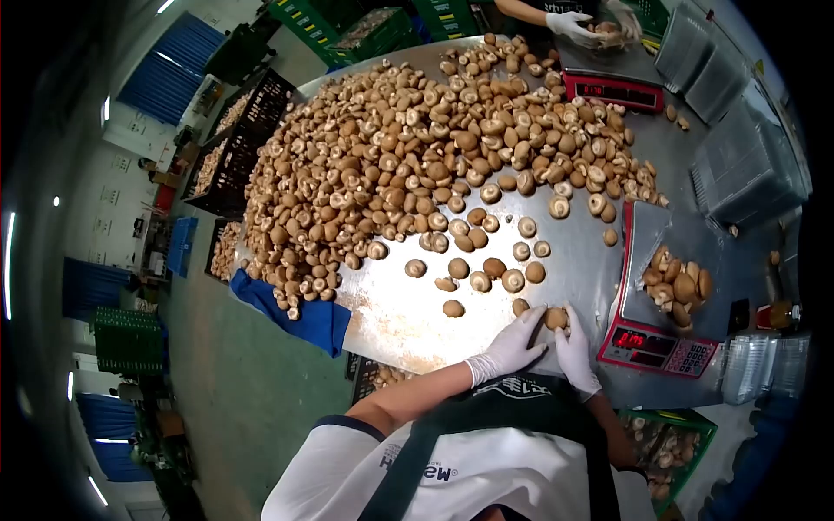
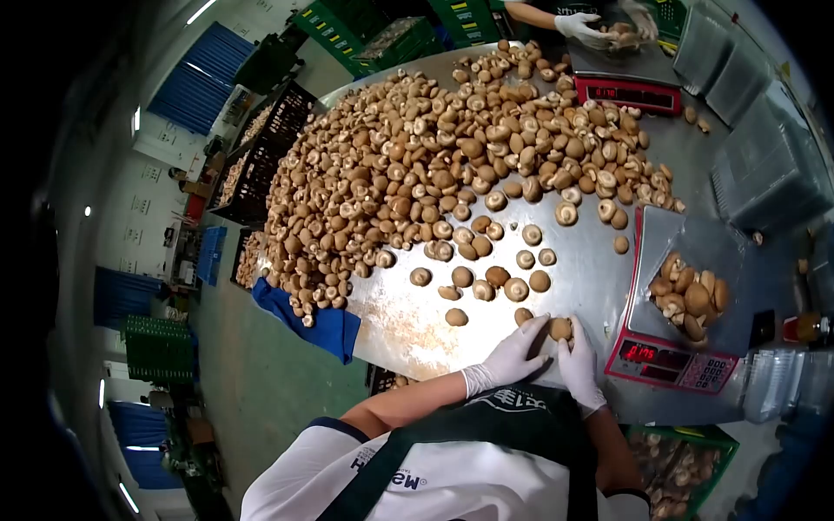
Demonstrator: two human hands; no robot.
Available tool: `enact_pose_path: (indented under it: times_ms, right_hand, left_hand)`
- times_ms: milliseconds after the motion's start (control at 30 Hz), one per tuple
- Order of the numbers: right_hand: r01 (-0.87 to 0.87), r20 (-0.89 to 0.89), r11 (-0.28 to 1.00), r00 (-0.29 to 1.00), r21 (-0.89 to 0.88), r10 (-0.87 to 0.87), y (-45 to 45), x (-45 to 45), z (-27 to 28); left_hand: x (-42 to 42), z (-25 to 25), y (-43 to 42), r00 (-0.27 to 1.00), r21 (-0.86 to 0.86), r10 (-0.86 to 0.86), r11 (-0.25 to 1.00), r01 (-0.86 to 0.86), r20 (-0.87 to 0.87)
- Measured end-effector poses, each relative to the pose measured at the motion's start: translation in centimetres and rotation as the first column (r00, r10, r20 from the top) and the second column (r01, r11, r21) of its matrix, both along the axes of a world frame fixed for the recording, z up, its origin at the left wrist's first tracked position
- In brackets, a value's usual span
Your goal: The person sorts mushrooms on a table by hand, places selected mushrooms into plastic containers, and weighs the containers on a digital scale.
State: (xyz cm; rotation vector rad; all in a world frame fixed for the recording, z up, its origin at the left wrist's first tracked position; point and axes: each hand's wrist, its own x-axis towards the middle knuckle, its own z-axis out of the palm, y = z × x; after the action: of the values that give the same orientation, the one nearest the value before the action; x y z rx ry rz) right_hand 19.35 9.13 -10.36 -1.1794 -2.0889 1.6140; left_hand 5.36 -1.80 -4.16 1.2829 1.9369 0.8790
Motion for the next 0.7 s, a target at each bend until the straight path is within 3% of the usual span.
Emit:
enact_pose_path:
  times_ms: [167,200,367,433,500,567,600,633,700]
  right_hand:
    - [0.006,0.190,0.995,0.981,0.099,-0.025,1.1,-0.5,1.1]
    - [-0.001,0.189,0.999,0.982,0.042,-0.007,1.2,-0.1,1.6]
    - [0.109,-0.103,0.993,0.989,0.051,-0.103,-0.4,2.7,2.5]
    - [0.068,-0.167,0.998,0.984,0.008,-0.065,-1.1,4.1,3.3]
    - [0.131,-0.235,0.991,0.963,-0.021,-0.132,-1.9,5.8,3.7]
    - [0.181,-0.304,0.976,0.943,0.121,-0.138,-1.4,7.3,7.6]
    - [0.310,-0.374,0.941,0.895,0.133,-0.242,-1.7,8.3,9.0]
    - [0.362,-0.349,0.907,0.896,0.214,-0.275,-1.2,9.6,11.1]
    - [0.506,-0.294,0.845,0.845,0.172,-0.446,-0.4,11.9,12.2]
  left_hand:
    - [-0.3,0.4,1.6,1.000,0.157,0.007,0.988,-0.004,-0.021]
    - [-0.4,1.6,2.1,0.999,0.175,0.030,0.984,-0.034,0.023]
    - [-2.0,2.8,6.4,0.996,0.355,0.008,0.934,-0.041,0.093]
    - [-2.3,6.0,8.9,0.968,0.320,-0.030,0.946,-0.053,0.251]
    - [-2.5,5.0,11.6,0.986,0.292,0.070,0.950,-0.112,0.150]
    - [-3.2,5.6,14.9,0.985,0.293,0.060,0.950,-0.107,0.164]
    - [-3.4,6.2,16.9,0.978,0.288,0.032,0.953,-0.091,0.206]
    - [-3.2,6.6,18.9,0.960,0.259,-0.004,0.963,-0.072,0.281]
    - [-3.0,7.2,22.9,0.879,0.144,-0.044,0.989,-0.028,0.475]
